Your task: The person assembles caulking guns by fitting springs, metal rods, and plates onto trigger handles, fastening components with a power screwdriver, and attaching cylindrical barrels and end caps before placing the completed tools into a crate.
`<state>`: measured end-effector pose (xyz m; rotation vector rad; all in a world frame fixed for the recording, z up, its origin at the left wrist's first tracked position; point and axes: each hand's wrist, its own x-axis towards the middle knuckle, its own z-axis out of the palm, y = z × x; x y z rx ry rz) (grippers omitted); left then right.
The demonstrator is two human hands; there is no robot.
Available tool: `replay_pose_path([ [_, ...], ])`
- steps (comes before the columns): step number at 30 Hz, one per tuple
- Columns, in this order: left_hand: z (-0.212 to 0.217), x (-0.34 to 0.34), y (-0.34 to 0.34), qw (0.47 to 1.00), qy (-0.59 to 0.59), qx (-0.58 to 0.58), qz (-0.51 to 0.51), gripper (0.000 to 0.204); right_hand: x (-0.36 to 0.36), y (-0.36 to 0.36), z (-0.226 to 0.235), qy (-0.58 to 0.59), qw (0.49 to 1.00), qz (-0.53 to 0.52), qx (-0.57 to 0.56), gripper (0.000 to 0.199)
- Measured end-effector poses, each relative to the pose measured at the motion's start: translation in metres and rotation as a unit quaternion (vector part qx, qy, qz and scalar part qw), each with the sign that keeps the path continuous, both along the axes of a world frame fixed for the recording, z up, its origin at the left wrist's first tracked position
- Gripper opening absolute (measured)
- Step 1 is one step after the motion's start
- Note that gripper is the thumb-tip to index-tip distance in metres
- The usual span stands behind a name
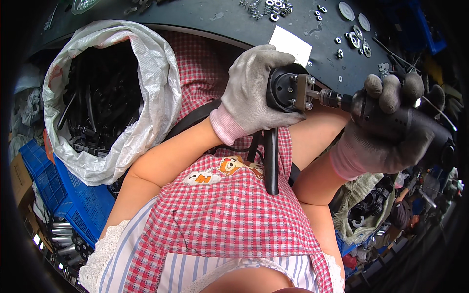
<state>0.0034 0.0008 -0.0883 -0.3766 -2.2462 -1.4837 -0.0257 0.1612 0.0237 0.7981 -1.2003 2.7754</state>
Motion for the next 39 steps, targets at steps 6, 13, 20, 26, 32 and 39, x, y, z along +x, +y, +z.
replay_pose_path([
  [6,-0.002,0.0,0.003,1.0,-0.005,0.014,0.006,0.083,-0.042,-0.001,-0.002,0.131,0.976,0.168,0.045,0.045],
  [13,-0.001,0.0,0.008,0.999,0.007,0.011,0.034,0.079,-0.02,-0.025,-0.002,0.092,0.973,0.004,0.209,0.036],
  [20,-0.002,0.002,0.006,0.999,0.012,0.016,0.034,0.078,-0.034,-0.019,-0.005,0.107,0.975,0.14,0.138,0.035],
  [26,-0.002,0.001,0.004,0.998,0.025,0.037,0.038,0.076,-0.033,-0.027,0.006,0.174,0.953,0.137,0.209,0.034],
  [32,-0.002,0.0,0.0,0.999,0.019,-0.019,0.045,0.079,-0.015,-0.027,0.003,0.117,0.884,-0.255,0.373,0.055],
  [39,-0.017,0.003,0.009,0.996,0.039,0.08,0.018,0.083,-0.027,0.059,0.032,-0.038,0.76,-0.444,0.474,0.05],
])
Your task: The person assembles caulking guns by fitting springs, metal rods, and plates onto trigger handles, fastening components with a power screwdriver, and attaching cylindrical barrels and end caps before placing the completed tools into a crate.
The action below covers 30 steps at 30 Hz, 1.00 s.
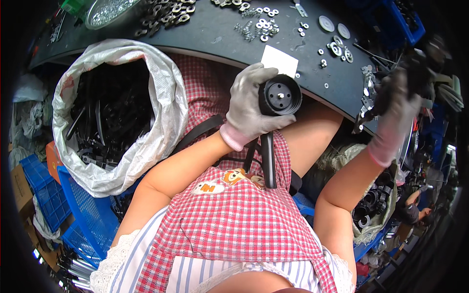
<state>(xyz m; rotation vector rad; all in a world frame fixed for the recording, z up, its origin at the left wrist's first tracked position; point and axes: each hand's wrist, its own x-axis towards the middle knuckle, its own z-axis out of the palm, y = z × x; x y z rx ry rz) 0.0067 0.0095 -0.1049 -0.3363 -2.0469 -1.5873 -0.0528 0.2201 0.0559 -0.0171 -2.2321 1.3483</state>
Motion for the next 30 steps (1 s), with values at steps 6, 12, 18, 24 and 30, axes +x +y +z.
replay_pose_path([
  [6,-0.024,0.0,0.006,0.995,0.006,0.094,-0.021,0.087,-0.065,0.05,-0.084,-0.21,0.857,-0.228,0.412,0.065],
  [12,-0.045,0.013,0.011,0.948,-0.029,0.308,-0.068,0.053,-0.081,0.069,-0.102,-0.28,0.786,-0.279,0.476,0.061],
  [18,-0.171,-0.002,-0.027,0.92,-0.371,0.119,0.035,0.031,0.045,-0.004,-0.121,-0.009,0.996,0.072,0.059,0.032],
  [24,-0.181,-0.014,-0.016,0.879,-0.365,-0.217,-0.217,0.033,0.124,-0.077,-0.152,-0.424,0.714,0.317,-0.458,0.04],
  [30,-0.201,-0.011,-0.016,0.875,-0.339,-0.295,-0.18,0.031,0.117,-0.1,-0.167,-0.422,0.796,0.271,-0.34,0.017],
])
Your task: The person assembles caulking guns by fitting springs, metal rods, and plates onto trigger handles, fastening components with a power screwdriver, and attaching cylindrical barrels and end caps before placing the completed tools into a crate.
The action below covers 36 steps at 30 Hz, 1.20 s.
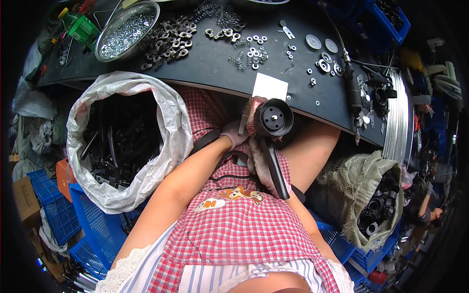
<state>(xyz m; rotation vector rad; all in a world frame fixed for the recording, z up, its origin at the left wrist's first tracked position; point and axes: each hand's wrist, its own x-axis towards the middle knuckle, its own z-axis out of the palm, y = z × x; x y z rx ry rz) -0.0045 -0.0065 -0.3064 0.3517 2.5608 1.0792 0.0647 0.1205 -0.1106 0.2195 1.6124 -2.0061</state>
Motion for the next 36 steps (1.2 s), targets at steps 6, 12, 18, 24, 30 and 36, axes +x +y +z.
replay_pose_path([
  [6,0.039,0.001,0.006,0.999,0.003,-0.038,0.029,0.029,0.005,0.001,-0.01,-0.029,0.993,-0.023,-0.113,0.016],
  [12,-0.064,0.003,0.0,0.998,0.035,-0.011,0.055,0.038,0.001,0.001,0.001,0.037,0.998,0.049,0.018,0.014],
  [18,-0.02,0.009,0.01,0.994,0.035,-0.097,0.045,0.041,-0.005,0.002,-0.009,0.019,0.999,-0.021,0.035,0.029],
  [24,-0.005,-0.006,-0.001,0.998,-0.014,-0.047,-0.027,0.039,-0.005,-0.001,-0.003,0.018,0.998,-0.016,0.056,0.035],
  [30,0.016,-0.005,0.007,0.995,0.073,0.054,0.033,0.029,-0.006,0.01,-0.012,-0.02,0.998,0.019,0.061,0.031],
  [36,0.032,-0.009,0.006,0.999,0.031,0.041,0.004,0.03,-0.011,0.022,-0.013,0.023,0.999,0.029,-0.017,0.02],
])
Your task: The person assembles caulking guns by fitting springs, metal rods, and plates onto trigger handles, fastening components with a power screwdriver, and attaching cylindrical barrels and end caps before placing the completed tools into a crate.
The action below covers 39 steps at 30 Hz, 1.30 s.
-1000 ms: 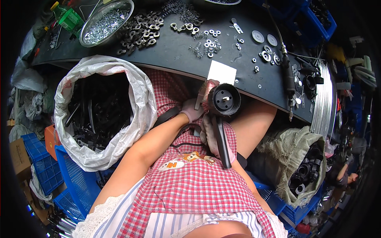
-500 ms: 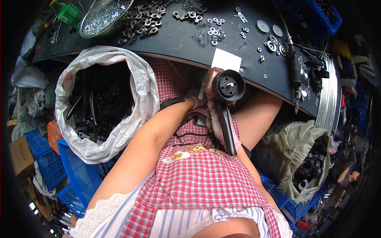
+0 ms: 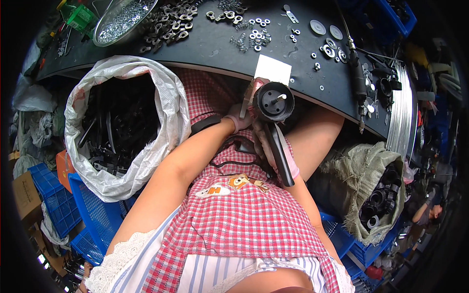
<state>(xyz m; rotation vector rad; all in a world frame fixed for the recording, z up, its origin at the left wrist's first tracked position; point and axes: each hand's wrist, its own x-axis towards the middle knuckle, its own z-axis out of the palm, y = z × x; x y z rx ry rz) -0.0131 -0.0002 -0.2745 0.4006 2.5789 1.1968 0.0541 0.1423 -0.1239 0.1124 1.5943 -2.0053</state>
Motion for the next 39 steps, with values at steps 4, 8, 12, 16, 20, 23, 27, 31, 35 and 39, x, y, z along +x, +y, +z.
replay_pose_path([
  [4,0.039,0.015,-0.004,0.996,-0.017,-0.078,0.045,0.041,-0.03,0.021,0.073,0.162,0.897,0.227,0.342,0.048],
  [8,0.105,0.043,-0.021,0.927,0.005,-0.369,-0.069,0.041,-0.085,0.043,0.113,0.196,0.9,0.098,0.377,0.023],
  [12,0.209,0.057,-0.039,0.996,0.002,-0.093,-0.01,0.024,-0.164,-0.001,0.088,0.479,0.776,-0.047,0.407,0.019],
  [16,0.237,0.048,-0.023,0.912,0.294,0.238,0.16,0.018,-0.197,-0.013,0.058,0.533,0.712,0.046,0.455,0.016],
  [20,0.232,0.02,0.001,0.926,0.327,0.13,0.137,0.034,-0.192,-0.013,0.061,0.559,0.68,0.046,0.472,0.009],
  [23,0.21,0.01,0.002,0.926,0.314,0.186,0.095,0.034,-0.165,-0.005,0.097,0.527,0.796,0.003,0.297,0.013],
  [27,0.21,0.013,-0.002,0.931,0.307,0.177,0.085,0.034,-0.107,0.019,0.133,0.42,0.885,0.067,0.186,0.013],
  [31,0.207,0.012,-0.002,0.931,0.314,0.157,0.097,0.036,-0.087,0.023,0.131,0.443,0.847,0.101,0.275,0.017],
  [35,0.202,0.008,-0.003,0.923,0.323,0.193,0.086,0.038,-0.083,0.025,0.128,0.475,0.832,0.094,0.271,0.016],
  [39,0.201,0.009,-0.002,0.919,0.329,0.2,0.089,0.038,-0.087,0.025,0.133,0.526,0.794,0.137,0.272,0.016],
])
